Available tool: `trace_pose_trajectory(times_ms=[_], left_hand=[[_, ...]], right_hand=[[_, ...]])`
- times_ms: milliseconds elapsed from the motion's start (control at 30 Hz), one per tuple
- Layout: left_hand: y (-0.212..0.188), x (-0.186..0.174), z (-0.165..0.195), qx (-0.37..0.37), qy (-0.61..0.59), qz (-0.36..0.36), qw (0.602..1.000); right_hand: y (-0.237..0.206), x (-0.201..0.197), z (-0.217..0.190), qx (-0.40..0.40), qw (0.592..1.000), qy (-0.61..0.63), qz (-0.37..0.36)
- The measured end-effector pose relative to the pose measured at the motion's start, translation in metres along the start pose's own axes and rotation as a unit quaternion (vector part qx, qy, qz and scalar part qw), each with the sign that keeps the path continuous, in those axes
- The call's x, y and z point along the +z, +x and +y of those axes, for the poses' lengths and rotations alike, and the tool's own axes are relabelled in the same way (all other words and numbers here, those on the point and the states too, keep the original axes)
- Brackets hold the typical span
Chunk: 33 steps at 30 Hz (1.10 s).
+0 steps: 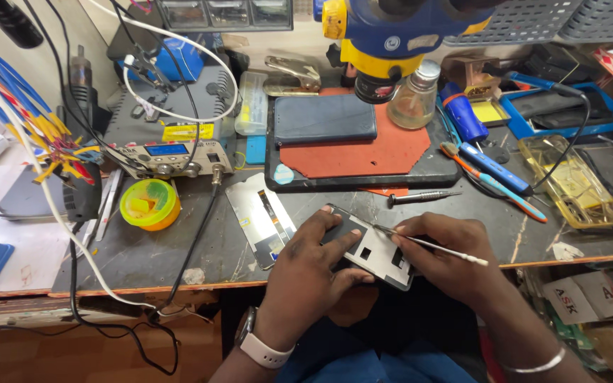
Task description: The person uses a small metal tool to scrape and clean the surface of a disassembled mobile phone back cover. They hold the cover with their left hand and work methodically along the edges and center with the tool in their right hand.
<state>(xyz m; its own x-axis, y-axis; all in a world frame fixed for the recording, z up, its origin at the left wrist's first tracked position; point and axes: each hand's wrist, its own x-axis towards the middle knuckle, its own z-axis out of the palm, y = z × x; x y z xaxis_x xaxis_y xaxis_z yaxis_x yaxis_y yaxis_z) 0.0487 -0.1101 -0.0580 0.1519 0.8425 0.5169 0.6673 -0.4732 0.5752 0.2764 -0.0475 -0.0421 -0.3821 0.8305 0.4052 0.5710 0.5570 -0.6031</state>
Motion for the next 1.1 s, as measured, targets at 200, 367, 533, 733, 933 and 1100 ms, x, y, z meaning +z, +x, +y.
trace_pose_trajectory(times_ms=[200, 367, 533, 733, 933, 1100], left_hand=[[0.001, -0.002, 0.001, 0.006, 0.013, -0.008, 1.000], [0.002, -0.003, 0.004, -0.010, 0.006, -0.013, 1.000], [0.001, 0.000, 0.001, -0.008, 0.005, -0.011, 1.000], [0.001, -0.001, 0.000, 0.001, 0.003, -0.013, 1.000], [0.002, -0.003, 0.002, -0.016, -0.004, -0.013, 1.000], [0.000, 0.000, 0.000, -0.007, 0.004, 0.000, 1.000]], right_hand=[[0.018, 0.017, -0.005, -0.009, 1.000, 0.022, -0.006], [0.032, 0.025, -0.011, -0.041, 0.998, 0.049, -0.017], [0.001, -0.003, -0.002, -0.012, 1.000, -0.001, -0.001], [0.009, 0.006, -0.007, 0.012, 1.000, -0.012, 0.002], [0.023, 0.015, -0.011, 0.008, 1.000, 0.016, -0.023], [0.000, -0.006, 0.005, -0.051, 0.998, -0.040, 0.010]])
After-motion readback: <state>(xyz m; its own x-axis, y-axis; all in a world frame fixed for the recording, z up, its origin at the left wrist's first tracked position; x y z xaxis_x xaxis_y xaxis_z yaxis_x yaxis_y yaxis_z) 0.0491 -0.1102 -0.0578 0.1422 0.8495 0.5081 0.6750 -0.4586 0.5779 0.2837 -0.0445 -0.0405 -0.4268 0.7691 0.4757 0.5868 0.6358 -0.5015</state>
